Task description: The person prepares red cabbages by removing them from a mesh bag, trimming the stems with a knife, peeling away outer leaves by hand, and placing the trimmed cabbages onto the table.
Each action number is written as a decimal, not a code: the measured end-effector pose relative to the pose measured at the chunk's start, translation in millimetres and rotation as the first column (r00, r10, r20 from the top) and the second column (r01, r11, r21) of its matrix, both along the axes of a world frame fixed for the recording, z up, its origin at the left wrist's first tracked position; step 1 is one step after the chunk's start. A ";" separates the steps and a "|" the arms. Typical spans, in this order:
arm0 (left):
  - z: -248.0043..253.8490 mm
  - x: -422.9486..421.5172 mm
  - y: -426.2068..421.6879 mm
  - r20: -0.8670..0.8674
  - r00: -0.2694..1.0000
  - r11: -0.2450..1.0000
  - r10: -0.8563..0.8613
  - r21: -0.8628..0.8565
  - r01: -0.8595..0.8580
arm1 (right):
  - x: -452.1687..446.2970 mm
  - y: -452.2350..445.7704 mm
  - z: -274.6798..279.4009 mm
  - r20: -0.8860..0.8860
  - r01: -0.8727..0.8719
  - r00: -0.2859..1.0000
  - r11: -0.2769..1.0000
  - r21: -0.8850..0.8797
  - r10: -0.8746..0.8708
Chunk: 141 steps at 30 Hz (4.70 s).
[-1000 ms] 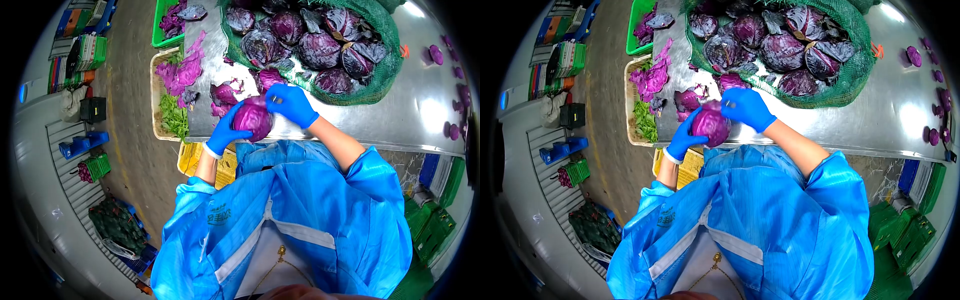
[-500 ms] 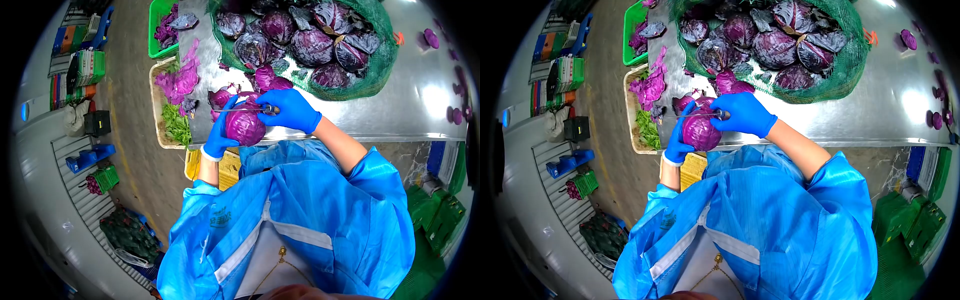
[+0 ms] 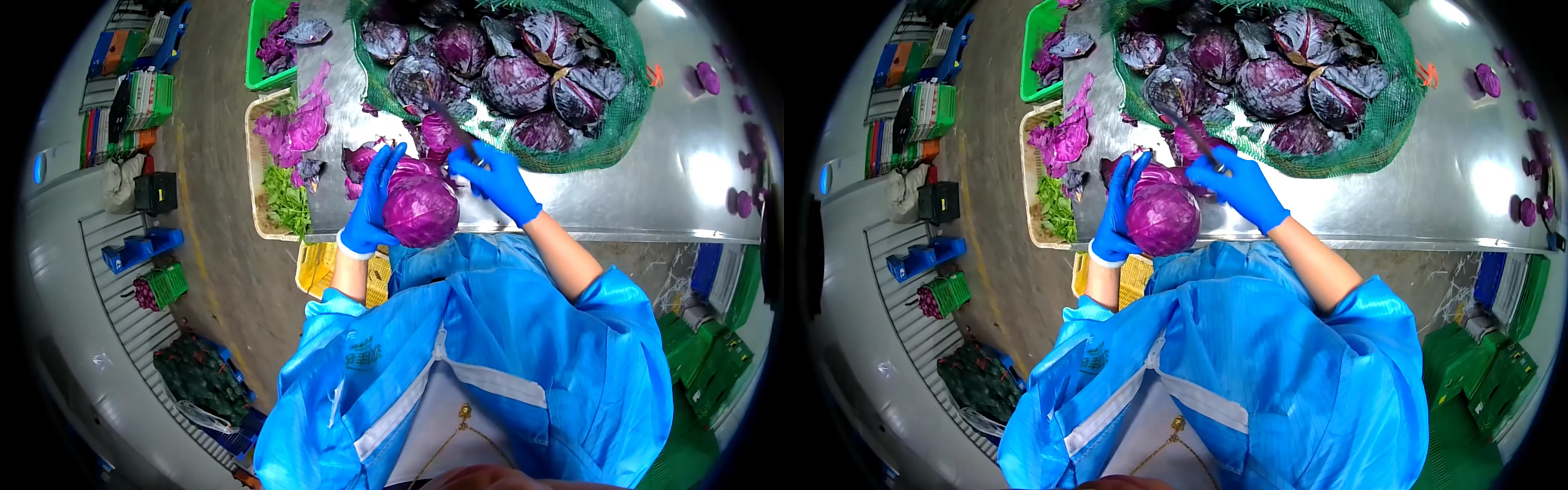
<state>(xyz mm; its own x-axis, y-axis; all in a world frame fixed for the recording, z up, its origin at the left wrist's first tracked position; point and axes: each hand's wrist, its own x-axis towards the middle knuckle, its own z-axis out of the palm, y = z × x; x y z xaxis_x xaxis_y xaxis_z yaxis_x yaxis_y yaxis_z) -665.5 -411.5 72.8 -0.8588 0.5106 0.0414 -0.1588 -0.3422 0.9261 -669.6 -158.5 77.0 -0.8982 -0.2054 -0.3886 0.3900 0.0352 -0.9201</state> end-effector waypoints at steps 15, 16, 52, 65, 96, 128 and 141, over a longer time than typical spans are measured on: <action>6.8 17.2 22.7 0.407 0.910 0.990 0.075 -0.140 -0.019 | -2.5 -15.8 10.2 -0.251 0.055 0.967 0.997 0.045 -0.042; 4.0 21.5 20.7 0.353 0.935 0.979 0.029 -0.197 0.044 | -6.9 -11.5 10.9 -0.198 0.028 0.980 0.987 0.155 0.004; -70.5 5.4 38.3 -0.321 0.864 0.255 0.387 -0.864 -0.435 | 6.9 -37.4 -72.7 -0.384 -0.077 0.728 0.624 0.778 0.568; -69.2 14.7 61.0 -0.385 0.893 0.109 0.234 -0.902 -0.418 | -57.2 -43.4 -95.7 -0.411 0.137 0.877 0.688 0.712 0.251; -92.2 19.2 13.1 -0.066 0.966 0.615 0.250 -0.760 -0.212 | -65.0 -26.7 -102.8 -0.293 -0.221 0.754 0.647 0.730 0.588; -46.9 19.5 6.5 0.052 0.907 0.813 0.418 -0.466 -0.348 | -14.3 -41.0 -55.0 -0.223 -0.160 0.935 0.888 0.430 0.276; -22.0 14.8 8.8 0.456 0.840 0.955 0.293 -0.094 -0.282 | -20.7 -33.7 -19.2 -0.515 -0.029 0.807 0.890 0.455 0.290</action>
<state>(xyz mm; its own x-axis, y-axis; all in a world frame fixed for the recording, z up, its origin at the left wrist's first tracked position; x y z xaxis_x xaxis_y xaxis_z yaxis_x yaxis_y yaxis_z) -650.7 -402.7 50.9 -0.8847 0.2335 -0.4036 -0.4661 -0.4192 0.7791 -690.4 -192.2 57.7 -0.9480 -0.3063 0.0867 -0.2293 0.4680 -0.8535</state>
